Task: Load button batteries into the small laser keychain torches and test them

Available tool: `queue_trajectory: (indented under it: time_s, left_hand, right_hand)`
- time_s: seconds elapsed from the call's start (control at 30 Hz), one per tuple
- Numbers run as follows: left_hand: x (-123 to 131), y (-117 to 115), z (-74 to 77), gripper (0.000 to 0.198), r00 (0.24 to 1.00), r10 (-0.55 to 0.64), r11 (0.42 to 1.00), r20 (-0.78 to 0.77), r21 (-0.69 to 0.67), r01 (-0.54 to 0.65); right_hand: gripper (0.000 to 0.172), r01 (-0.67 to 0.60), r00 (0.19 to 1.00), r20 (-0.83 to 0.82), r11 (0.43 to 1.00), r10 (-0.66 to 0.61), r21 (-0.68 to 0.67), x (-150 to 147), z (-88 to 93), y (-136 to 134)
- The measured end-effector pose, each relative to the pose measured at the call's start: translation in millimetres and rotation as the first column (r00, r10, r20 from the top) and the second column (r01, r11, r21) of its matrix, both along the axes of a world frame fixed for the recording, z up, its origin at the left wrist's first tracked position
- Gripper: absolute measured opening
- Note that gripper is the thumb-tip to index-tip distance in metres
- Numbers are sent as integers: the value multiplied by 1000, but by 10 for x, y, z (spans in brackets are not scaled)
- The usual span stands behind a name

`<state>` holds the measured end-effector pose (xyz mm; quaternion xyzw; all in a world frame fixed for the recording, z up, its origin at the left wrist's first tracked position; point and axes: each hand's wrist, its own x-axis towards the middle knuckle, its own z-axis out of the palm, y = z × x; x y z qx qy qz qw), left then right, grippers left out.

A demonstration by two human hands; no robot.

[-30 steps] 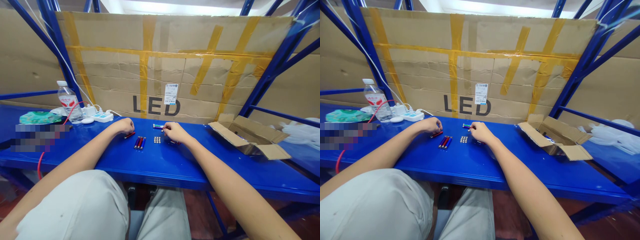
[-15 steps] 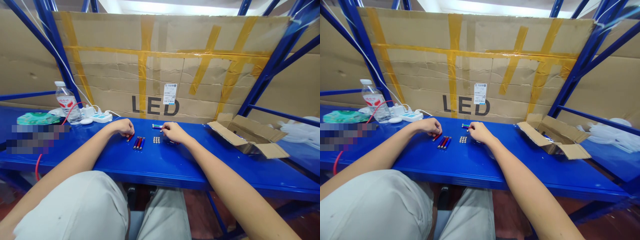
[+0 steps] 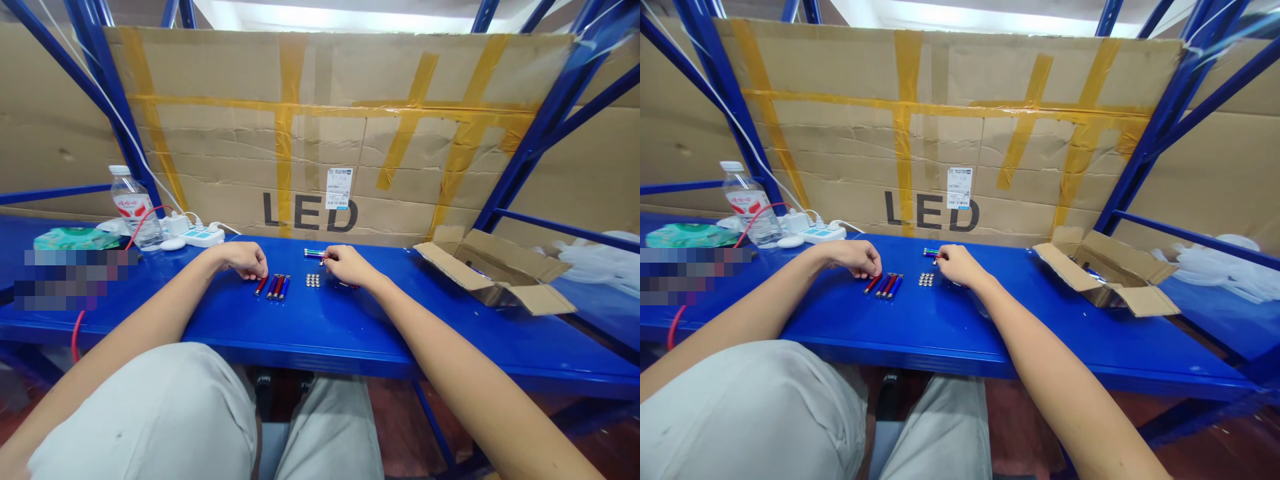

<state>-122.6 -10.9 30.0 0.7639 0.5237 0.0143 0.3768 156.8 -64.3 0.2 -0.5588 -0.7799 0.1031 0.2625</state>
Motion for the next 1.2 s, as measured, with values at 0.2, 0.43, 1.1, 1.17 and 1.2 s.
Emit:
queue_trajectory:
  time_s: [0.2, 0.43, 1.1, 1.17, 1.2]
  left_hand:
    - [19, -23, -11, 19, 999, -28, 999, 32, -34, 29]
    - [41, -38, -14, 17, 999, -23, 999, 48, -31, 24]
    - [42, -28, -24, 17, 998, -29, 999, 54, -29, 31]
    - [40, -31, -23, 17, 998, -29, 999, 51, -29, 30]
    - [38, -34, -21, 17, 998, -30, 999, 48, -28, 31]
  right_hand:
    - [16, -9, 1000, 2, 1000, 9, 0, -6, 5, -10]
    - [16, -23, 1000, -7, 1000, 23, -3, 12, -29, 22]
    - [14, -39, 999, -17, 999, 38, -36, 2, -6, -6]
    - [13, -39, 999, -22, 999, 38, -38, 4, -9, -6]
    - [13, -38, 999, -22, 999, 37, -39, 4, -11, -6]
